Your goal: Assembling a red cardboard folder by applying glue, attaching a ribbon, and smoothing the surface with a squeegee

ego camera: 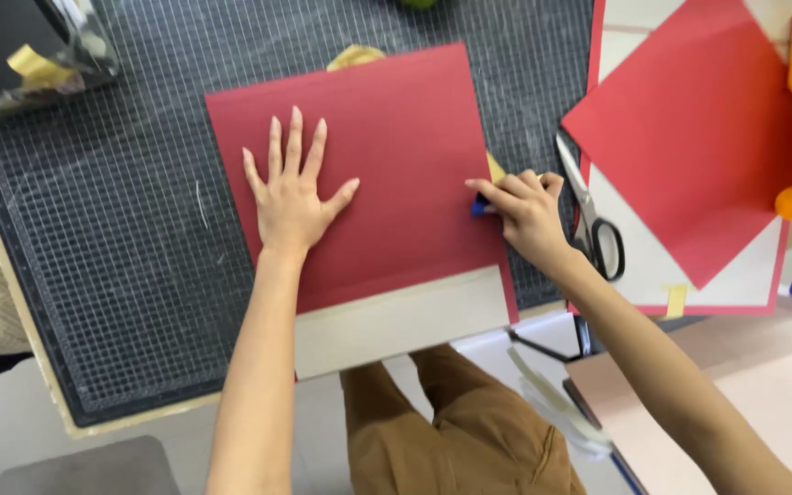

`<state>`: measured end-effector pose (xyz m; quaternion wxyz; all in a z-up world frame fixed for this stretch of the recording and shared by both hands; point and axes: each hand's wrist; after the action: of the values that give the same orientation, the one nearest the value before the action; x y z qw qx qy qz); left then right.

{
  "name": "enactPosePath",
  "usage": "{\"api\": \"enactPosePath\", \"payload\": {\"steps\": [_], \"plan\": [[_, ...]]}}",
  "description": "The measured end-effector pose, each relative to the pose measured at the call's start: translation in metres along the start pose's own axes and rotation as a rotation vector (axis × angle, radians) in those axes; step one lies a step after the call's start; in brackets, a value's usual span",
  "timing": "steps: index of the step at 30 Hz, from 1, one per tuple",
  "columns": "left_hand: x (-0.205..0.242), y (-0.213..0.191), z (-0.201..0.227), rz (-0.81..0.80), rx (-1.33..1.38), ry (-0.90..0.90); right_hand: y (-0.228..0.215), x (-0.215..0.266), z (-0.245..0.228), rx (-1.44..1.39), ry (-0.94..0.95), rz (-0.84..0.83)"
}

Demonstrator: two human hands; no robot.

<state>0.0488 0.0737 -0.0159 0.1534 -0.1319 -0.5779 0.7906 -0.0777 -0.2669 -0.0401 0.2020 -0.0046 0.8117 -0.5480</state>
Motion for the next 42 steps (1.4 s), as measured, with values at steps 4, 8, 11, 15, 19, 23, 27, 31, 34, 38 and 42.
{"api": "enactPosePath", "payload": {"steps": [4,8,11,15,19,23,27,31,34,38,42], "plan": [[-0.005,-0.003,-0.003,0.007,0.004,0.005,0.003,0.021,-0.025,-0.012,-0.022,-0.001],[-0.002,0.001,-0.002,0.003,0.004,0.003,-0.002,0.033,-0.034,0.022,-0.012,-0.097],[-0.003,0.003,-0.002,0.011,-0.014,-0.006,-0.002,0.029,-0.038,0.035,-0.010,-0.076],[-0.003,0.005,-0.002,0.011,-0.016,-0.008,0.009,0.027,-0.051,0.010,-0.019,-0.094],[-0.004,0.002,-0.002,-0.005,-0.018,0.001,0.021,0.018,-0.076,-0.006,-0.055,-0.014],[-0.005,-0.004,-0.002,-0.069,0.002,-0.003,0.035,0.007,-0.106,-0.018,-0.075,0.025],[-0.011,-0.013,0.000,-0.225,-0.021,-0.054,0.032,-0.017,-0.147,0.099,-0.115,0.016],[-0.014,-0.009,-0.006,-0.284,0.032,-0.042,0.049,-0.026,-0.179,0.125,-0.103,-0.008],[-0.019,-0.009,-0.012,-0.378,0.095,-0.035,0.062,-0.033,-0.203,0.132,-0.113,-0.003],[-0.027,-0.018,-0.012,-0.553,0.099,-0.049,0.074,-0.049,-0.237,0.128,-0.122,0.083],[-0.028,-0.022,-0.011,-0.587,0.091,-0.057,0.090,-0.057,-0.265,0.121,-0.124,0.134]]}}
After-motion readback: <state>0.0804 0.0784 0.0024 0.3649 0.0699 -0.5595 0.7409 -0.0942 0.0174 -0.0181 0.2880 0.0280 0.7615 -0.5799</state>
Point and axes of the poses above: each hand's wrist, its own x-axis away from the middle knuckle, its own y-axis out of the palm, z = x × y, and after that the axes turned 3 degrees about x, right-handed
